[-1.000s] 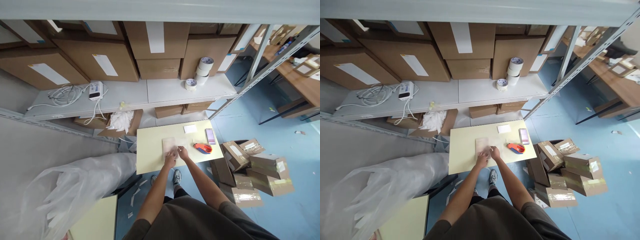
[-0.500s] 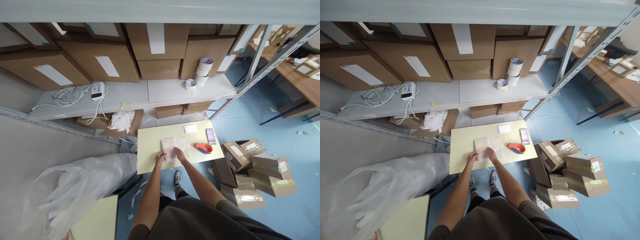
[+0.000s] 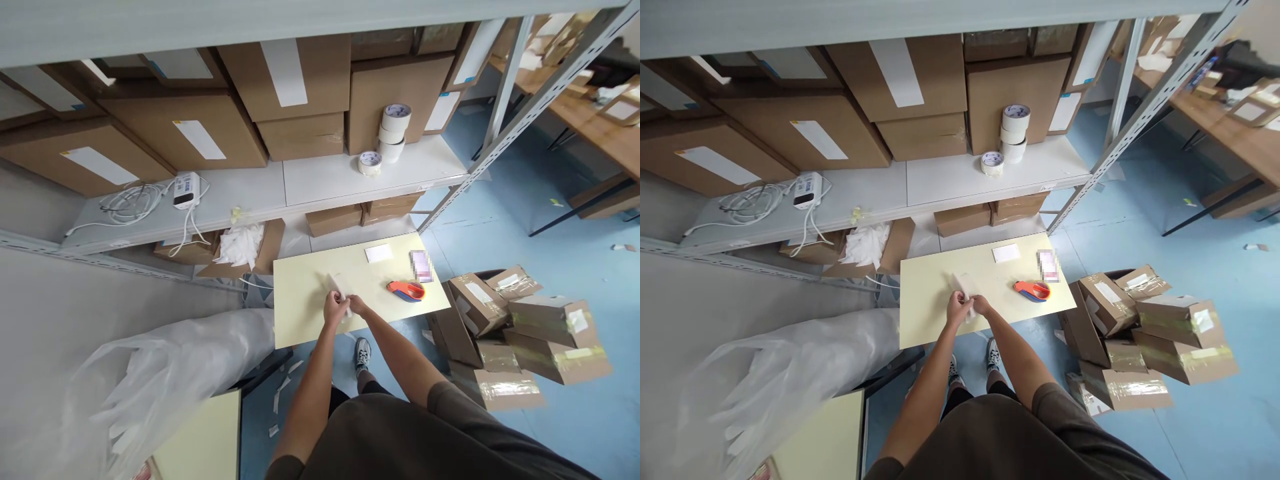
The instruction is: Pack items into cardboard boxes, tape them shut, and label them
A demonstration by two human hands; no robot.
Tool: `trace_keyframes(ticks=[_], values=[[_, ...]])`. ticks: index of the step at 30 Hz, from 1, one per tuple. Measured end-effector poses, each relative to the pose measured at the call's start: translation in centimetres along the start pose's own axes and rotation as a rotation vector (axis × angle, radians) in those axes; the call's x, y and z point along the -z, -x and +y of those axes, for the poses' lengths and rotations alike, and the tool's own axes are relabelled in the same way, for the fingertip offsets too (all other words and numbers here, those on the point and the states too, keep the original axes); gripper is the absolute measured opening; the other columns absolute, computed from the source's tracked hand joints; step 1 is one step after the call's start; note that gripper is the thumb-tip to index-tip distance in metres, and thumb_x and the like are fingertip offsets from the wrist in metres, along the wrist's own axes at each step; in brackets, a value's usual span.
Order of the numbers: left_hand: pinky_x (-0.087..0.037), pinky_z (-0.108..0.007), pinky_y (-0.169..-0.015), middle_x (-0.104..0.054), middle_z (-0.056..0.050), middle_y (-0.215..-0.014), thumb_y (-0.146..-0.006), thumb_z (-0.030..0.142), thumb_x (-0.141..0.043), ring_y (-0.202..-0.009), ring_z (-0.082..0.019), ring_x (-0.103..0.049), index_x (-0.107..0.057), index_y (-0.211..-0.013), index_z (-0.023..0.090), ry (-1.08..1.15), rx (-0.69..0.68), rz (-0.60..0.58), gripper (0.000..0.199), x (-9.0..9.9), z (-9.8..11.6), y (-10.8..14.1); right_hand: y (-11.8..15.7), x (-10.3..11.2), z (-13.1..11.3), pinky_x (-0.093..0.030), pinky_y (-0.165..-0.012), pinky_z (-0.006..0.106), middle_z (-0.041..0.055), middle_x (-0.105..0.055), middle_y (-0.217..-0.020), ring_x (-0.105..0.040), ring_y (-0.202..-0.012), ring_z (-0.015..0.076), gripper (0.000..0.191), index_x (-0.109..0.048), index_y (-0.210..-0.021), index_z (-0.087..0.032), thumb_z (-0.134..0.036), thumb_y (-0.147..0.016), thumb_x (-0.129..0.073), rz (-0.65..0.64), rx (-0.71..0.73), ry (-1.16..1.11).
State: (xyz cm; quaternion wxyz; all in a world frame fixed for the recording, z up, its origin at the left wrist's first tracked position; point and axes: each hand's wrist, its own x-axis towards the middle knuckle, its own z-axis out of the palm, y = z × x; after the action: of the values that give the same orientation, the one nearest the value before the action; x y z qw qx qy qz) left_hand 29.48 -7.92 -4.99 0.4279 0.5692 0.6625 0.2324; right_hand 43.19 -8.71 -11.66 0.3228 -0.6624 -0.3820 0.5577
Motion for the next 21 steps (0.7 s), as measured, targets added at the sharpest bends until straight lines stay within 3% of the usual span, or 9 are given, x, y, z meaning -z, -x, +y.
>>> trace_keyframes(ticks=[2,5,9,12,15,21], values=[[-0.050,-0.031,-0.094,-0.071,-0.013,-0.120,-0.083,0.040,-0.075,-0.110,-0.024,-0.068,-0.068,-0.108,0.021,-0.095,-0.001,-0.062,0.033,-1.9,0.6,-0.5,0.4,2.5,0.8,-0.056,-0.085,0.038,0.0070,-0.077,-0.075,-0.071,-0.088,0.0283,0.035,-0.076,-0.074,-0.019,-0.048,-0.084,-0.059,0.119,-0.040,0.017],[-0.043,-0.036,-0.107,-0.070,-0.018,-0.126,-0.086,0.041,-0.071,-0.126,-0.029,-0.061,-0.073,-0.106,0.018,-0.253,0.018,-0.184,0.030,-4.4,0.9,-1.1,1.8,5.7,2.0,-0.054,-0.099,0.041,0.0109,-0.081,-0.098,-0.070,-0.107,0.0310,0.043,-0.079,-0.090,-0.020,-0.051,-0.089,-0.049,0.279,-0.077,0.012],[-0.039,-0.037,-0.113,-0.069,-0.019,-0.131,-0.089,0.031,-0.065,-0.129,-0.030,-0.060,-0.077,-0.107,0.016,-0.303,-0.019,-0.191,0.026,-5.1,0.1,-1.2,2.8,6.8,2.3,-0.048,-0.112,0.041,0.0100,-0.076,-0.128,-0.065,-0.128,0.0299,0.046,-0.080,-0.108,-0.023,-0.056,-0.087,-0.056,0.299,-0.053,-0.047],[-0.040,-0.034,-0.115,-0.070,-0.015,-0.132,-0.089,0.023,-0.060,-0.129,-0.027,-0.061,-0.075,-0.119,0.017,-0.240,-0.039,-0.113,0.034,-3.6,-1.6,-0.7,2.3,5.6,1.9,-0.047,-0.113,0.043,0.0102,-0.075,-0.132,-0.065,-0.129,0.0308,0.049,-0.080,-0.109,-0.023,-0.060,-0.081,-0.064,0.244,-0.051,-0.101],[-0.045,-0.035,-0.111,-0.071,-0.013,-0.131,-0.086,0.019,-0.058,-0.126,-0.027,-0.064,-0.073,-0.125,0.018,-0.128,0.062,-0.011,0.041,-1.3,-4.1,0.1,1.9,3.5,1.4,-0.047,-0.113,0.047,0.0128,-0.076,-0.129,-0.065,-0.128,0.0338,0.055,-0.081,-0.107,-0.021,-0.065,-0.076,-0.069,0.204,-0.072,-0.145],[-0.050,-0.038,-0.108,-0.074,-0.011,-0.131,-0.084,0.023,-0.066,-0.122,-0.026,-0.068,-0.072,-0.125,0.019,0.302,0.147,0.006,0.042,4.8,-9.1,-0.4,1.2,-2.2,-0.2,-0.052,-0.105,0.049,0.0144,-0.074,-0.131,-0.066,-0.126,0.0347,0.069,-0.079,-0.116,-0.019,-0.073,-0.075,-0.068,0.140,-0.116,-0.198]])
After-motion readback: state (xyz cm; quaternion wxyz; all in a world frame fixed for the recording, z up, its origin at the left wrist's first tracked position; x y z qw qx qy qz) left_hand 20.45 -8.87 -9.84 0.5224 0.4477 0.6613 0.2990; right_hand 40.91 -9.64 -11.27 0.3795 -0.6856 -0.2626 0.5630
